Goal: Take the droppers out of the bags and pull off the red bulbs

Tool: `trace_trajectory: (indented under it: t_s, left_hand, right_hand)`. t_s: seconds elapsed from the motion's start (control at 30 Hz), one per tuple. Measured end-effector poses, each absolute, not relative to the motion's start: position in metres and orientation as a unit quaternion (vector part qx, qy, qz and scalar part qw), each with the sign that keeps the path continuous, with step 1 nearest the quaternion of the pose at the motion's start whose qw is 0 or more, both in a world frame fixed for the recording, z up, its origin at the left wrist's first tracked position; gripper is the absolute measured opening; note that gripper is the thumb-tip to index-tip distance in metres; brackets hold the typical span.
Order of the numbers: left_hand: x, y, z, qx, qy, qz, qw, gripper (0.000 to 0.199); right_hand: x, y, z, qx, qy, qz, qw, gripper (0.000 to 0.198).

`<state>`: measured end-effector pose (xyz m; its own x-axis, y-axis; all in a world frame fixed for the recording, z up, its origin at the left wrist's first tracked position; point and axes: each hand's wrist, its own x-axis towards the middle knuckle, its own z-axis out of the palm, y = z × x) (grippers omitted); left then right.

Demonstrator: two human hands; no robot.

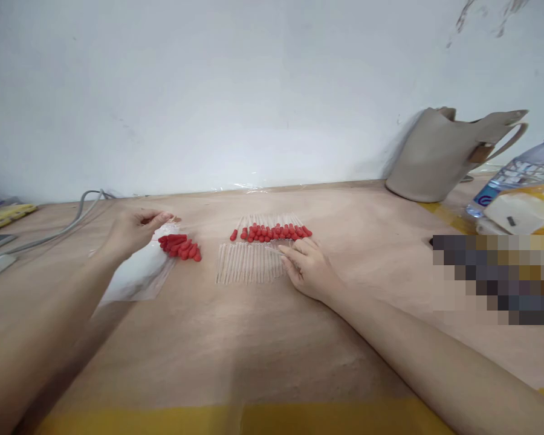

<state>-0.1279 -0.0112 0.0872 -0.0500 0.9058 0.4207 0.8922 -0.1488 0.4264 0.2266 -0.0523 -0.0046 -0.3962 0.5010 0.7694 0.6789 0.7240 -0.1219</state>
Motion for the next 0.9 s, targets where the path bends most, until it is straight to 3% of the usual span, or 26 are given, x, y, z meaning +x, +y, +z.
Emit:
trace_trajectory:
  t_s: [0.27, 0.53, 0.77, 0.9]
  left_hand:
    - [-0.158, 0.032, 0.084, 0.642, 0.742, 0.161, 0.105, 0.033]
    - [-0.171, 0.038, 0.081, 0.635, 0.753, 0.125, 0.117, 0.039]
    - [-0.143, 0.025, 0.087, 0.661, 0.728, 0.161, -0.086, 0.034]
    - [-0.091, 0.005, 0.082, 0.745, 0.635, 0.157, -0.131, 0.032]
  right_hand:
    - [0.230, -0.054, -0.002, -0.396, -0.822, -0.099, 0.398, 0.025]
    - [0.229, -0.055, -0.002, -0.404, -0.818, -0.101, 0.397, 0.022]
    - [0.225, -0.056, 0.000, -0.414, -0.808, -0.123, 0.401, 0.016]
    - [0.224, -0.055, -0.001, -0.402, -0.806, -0.164, 0.403, 0.016]
